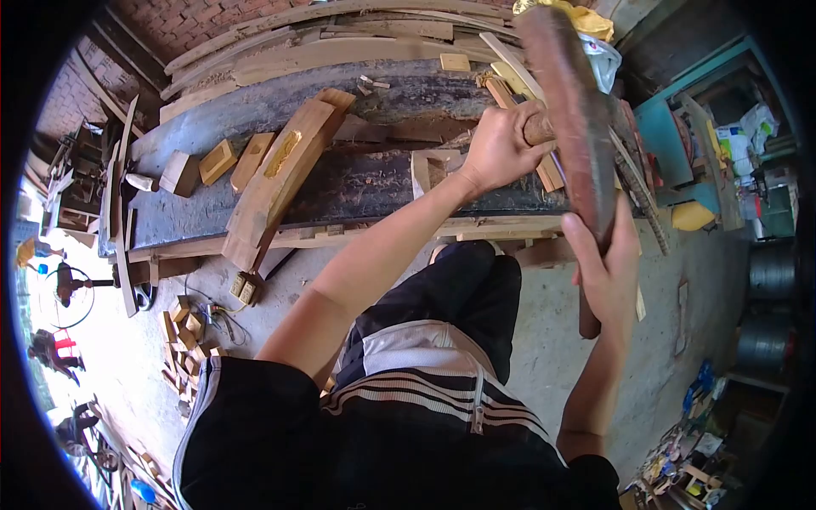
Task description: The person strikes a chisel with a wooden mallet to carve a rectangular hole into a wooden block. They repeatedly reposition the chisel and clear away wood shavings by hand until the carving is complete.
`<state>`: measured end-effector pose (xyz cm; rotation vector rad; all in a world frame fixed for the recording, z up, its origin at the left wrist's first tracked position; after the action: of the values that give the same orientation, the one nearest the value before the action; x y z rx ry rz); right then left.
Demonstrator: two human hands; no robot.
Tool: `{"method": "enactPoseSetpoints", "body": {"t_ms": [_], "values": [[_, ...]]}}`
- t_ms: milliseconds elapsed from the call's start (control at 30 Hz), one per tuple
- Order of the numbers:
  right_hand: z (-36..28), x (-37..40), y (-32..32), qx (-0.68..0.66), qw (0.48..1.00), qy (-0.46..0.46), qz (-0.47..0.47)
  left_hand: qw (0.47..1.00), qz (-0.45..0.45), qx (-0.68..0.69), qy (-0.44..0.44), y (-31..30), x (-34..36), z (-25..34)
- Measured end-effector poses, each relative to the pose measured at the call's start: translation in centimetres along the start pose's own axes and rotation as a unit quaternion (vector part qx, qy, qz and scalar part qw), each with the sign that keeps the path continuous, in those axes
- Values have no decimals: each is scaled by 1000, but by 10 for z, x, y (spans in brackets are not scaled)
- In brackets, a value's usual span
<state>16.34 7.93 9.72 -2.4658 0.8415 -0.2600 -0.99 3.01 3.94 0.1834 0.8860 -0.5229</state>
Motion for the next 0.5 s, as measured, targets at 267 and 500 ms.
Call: {"method": "enactPoseSetpoints", "body": {"t_ms": [267,500], "values": [[-10,-1,15,136,974,-170,59,995,-50,3,-86,-2,3,-13],[39,23,21,-222,970,87,-35,978,66,88,-178,-53,-4,-32]]}}
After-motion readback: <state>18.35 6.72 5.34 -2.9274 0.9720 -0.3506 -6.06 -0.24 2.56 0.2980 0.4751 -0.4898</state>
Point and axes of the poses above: each hand's wrist, its own x-axis away from the middle knuckle, its own y-axis out of the palm, z = x × y, the point moved 9 cm from there along -x, towards the middle knuckle, and after that the axes turned 9 degrees about y, right-handed, at the moved point
